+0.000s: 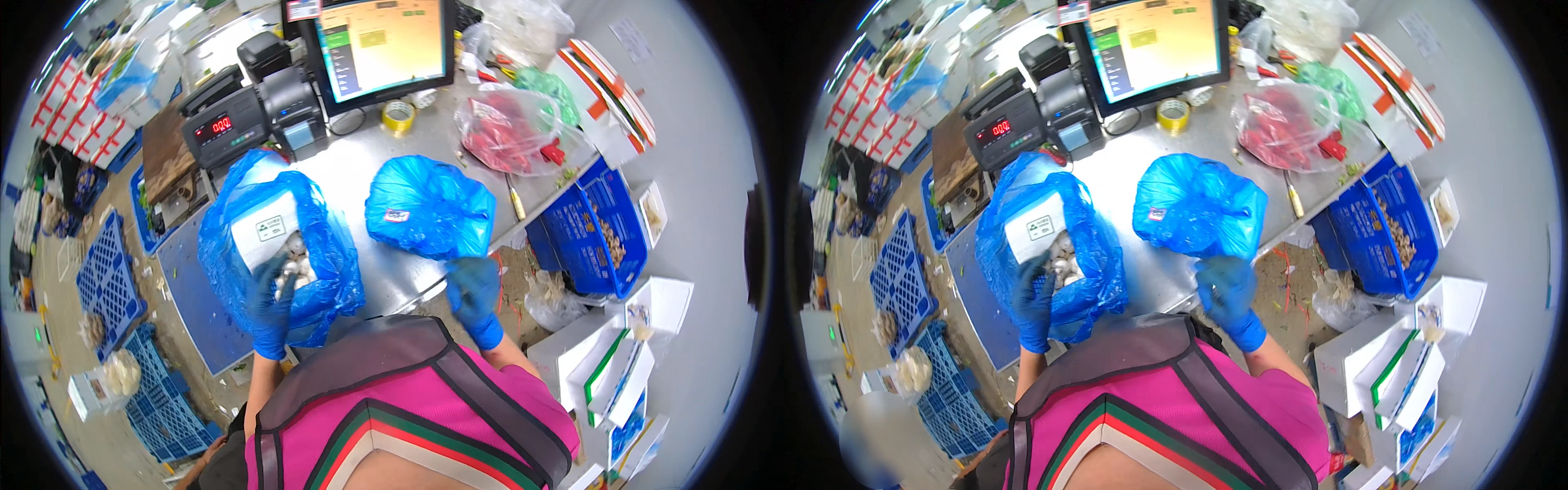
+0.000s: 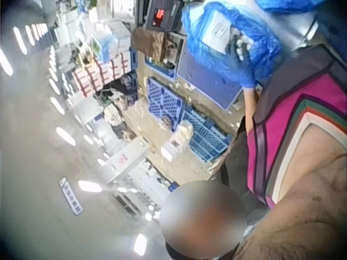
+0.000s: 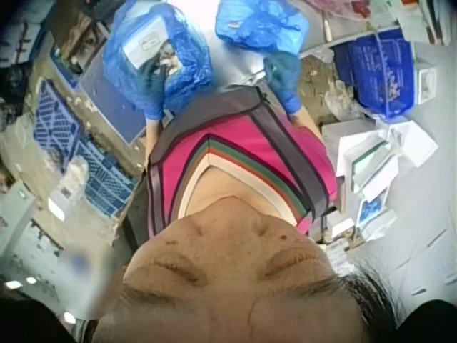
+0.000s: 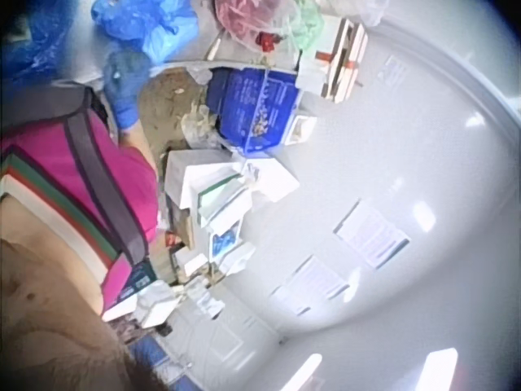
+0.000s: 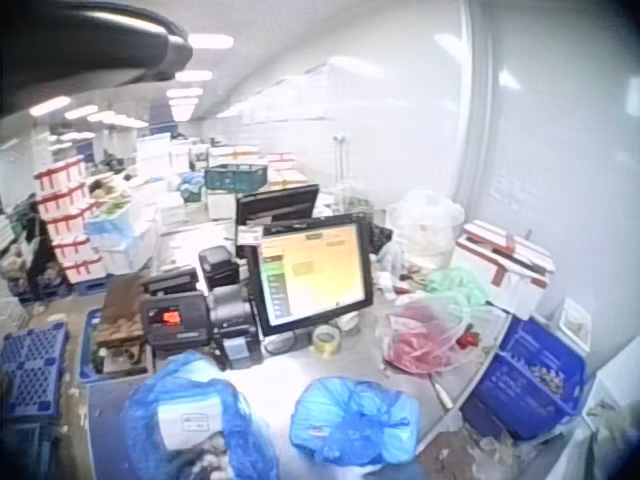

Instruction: The person packs mushrooms by transferring them from a blue bag into white foam trays, weighing the trays on a scale, and placing them into a clear plastic bag.

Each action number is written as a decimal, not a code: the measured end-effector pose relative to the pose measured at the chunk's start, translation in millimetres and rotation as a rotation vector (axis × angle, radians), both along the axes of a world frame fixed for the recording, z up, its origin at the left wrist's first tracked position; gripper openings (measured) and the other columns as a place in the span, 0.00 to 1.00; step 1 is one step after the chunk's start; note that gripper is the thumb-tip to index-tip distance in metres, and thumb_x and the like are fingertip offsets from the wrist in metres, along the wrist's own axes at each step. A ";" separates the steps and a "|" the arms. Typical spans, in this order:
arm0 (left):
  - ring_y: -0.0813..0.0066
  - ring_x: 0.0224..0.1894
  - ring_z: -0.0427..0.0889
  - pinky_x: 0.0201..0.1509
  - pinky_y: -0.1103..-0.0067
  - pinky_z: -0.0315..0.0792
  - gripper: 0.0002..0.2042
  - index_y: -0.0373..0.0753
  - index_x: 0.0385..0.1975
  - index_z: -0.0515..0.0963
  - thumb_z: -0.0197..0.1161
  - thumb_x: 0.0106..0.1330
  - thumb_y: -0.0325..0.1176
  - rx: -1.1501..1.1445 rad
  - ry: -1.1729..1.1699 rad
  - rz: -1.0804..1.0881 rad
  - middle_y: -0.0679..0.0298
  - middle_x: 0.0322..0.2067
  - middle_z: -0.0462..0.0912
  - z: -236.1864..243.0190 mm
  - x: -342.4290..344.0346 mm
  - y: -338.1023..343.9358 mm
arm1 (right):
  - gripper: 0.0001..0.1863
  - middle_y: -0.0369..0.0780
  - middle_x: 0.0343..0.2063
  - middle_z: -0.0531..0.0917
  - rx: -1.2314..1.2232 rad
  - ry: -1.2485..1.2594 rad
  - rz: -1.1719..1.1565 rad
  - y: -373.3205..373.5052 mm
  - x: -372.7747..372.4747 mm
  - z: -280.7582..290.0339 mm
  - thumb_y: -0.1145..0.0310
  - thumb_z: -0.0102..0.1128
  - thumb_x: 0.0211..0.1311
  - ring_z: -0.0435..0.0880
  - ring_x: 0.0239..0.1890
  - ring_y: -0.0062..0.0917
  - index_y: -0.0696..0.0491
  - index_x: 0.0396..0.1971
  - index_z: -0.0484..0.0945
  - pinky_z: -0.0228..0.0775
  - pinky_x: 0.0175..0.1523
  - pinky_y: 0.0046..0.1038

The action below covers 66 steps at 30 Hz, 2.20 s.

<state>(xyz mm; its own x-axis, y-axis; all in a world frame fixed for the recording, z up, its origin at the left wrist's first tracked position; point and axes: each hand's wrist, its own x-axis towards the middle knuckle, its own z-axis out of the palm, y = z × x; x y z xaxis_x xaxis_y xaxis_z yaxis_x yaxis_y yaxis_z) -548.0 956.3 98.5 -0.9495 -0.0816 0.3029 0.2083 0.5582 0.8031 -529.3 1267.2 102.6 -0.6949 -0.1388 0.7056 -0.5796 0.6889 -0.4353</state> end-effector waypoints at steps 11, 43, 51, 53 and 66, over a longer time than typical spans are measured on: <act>0.62 0.55 0.61 0.59 0.74 0.56 0.40 0.39 0.56 0.56 0.70 0.41 0.38 0.281 -0.079 -0.544 0.56 0.53 0.61 -11.6 -62.4 166.3 | 0.13 0.41 0.22 0.75 0.166 -0.213 -0.079 68.6 -72.0 -27.9 0.64 0.60 0.43 0.73 0.25 0.36 0.53 0.29 0.74 0.63 0.31 0.34; 0.56 0.42 0.70 0.47 0.71 0.62 0.14 0.37 0.35 0.73 0.54 0.50 0.35 -0.128 0.174 -0.337 0.54 0.38 0.74 -55.1 -49.0 198.5 | 0.21 0.40 0.38 0.75 -0.618 -0.923 0.636 140.9 -223.0 37.8 0.72 0.60 0.44 0.75 0.38 0.28 0.54 0.43 0.70 0.66 0.45 0.24; 0.62 0.28 0.75 0.33 0.73 0.68 0.14 0.39 0.35 0.75 0.61 0.46 0.31 -0.214 -0.103 -0.264 0.59 0.26 0.76 -36.0 -57.5 202.0 | 0.10 0.41 0.24 0.76 0.517 -0.258 0.774 97.2 -171.7 -40.7 0.75 0.55 0.33 0.73 0.30 0.37 0.51 0.23 0.76 0.64 0.34 0.33; 0.62 0.26 0.75 0.32 0.73 0.68 0.13 0.38 0.33 0.76 0.63 0.44 0.31 -0.249 -0.043 -0.224 0.59 0.25 0.76 -27.0 -50.0 183.5 | 0.09 0.38 0.21 0.75 0.292 -0.166 0.719 114.2 -174.4 -28.0 0.73 0.61 0.30 0.71 0.26 0.35 0.51 0.20 0.76 0.62 0.30 0.31; 0.71 0.36 0.71 0.47 0.75 0.60 0.12 0.46 0.31 0.78 0.61 0.44 0.28 -0.432 0.022 -0.257 0.63 0.32 0.72 2.8 -13.1 190.2 | 0.29 0.42 0.26 0.75 0.363 -0.296 0.594 101.6 -176.7 -17.6 0.82 0.53 0.29 0.74 0.27 0.30 0.53 0.41 0.73 0.66 0.36 0.27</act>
<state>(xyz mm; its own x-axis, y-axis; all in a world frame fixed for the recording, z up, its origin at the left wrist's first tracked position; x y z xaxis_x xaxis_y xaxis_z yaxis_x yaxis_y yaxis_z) -561.0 1146.5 101.4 -0.9155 0.2912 0.2776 0.3969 0.7673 0.5037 -706.0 1368.8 85.1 -0.5842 -0.7371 0.3396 -0.7922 0.4272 -0.4358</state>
